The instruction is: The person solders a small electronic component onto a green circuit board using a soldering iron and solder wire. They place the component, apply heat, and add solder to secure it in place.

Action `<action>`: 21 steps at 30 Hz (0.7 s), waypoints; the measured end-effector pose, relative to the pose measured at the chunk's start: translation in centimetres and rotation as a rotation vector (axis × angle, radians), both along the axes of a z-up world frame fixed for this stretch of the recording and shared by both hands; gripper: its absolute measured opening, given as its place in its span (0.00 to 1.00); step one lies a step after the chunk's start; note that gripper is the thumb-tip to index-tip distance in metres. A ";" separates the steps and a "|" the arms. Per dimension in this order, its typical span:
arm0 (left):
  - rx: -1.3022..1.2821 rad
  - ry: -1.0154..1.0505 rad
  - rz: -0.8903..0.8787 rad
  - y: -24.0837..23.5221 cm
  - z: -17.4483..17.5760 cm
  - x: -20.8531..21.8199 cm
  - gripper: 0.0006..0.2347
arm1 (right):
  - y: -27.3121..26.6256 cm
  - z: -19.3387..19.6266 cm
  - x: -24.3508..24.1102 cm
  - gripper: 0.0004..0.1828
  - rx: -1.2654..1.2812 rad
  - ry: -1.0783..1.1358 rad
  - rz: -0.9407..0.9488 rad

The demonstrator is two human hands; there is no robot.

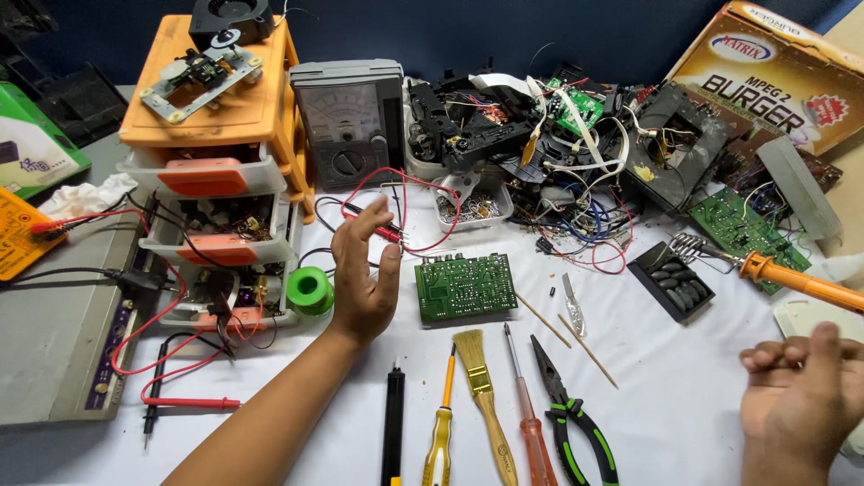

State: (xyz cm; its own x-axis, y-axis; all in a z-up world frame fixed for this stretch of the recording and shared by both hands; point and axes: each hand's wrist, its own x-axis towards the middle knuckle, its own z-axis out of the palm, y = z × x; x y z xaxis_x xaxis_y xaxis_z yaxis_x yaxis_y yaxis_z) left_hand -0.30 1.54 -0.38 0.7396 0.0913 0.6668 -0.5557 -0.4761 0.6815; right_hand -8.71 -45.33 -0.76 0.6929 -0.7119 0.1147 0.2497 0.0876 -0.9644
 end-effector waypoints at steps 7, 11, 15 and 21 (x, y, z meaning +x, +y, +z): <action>-0.112 -0.096 -0.120 -0.1 0.1 0.1 0.16 | -4.5 -1.2 2.1 0.20 -0.073 0.041 0.037; -0.182 -0.031 -0.191 -0.2 -0.1 -0.1 0.19 | -3.5 0.3 3.3 0.17 -0.293 0.102 0.067; -0.151 -0.050 -0.197 -0.3 -0.2 -0.2 0.20 | -4.7 -0.1 4.4 0.16 -0.420 0.130 0.056; -0.035 -0.094 -0.067 0.1 4.5 -0.3 0.16 | -12.5 -4.4 5.9 0.20 -0.419 0.103 0.028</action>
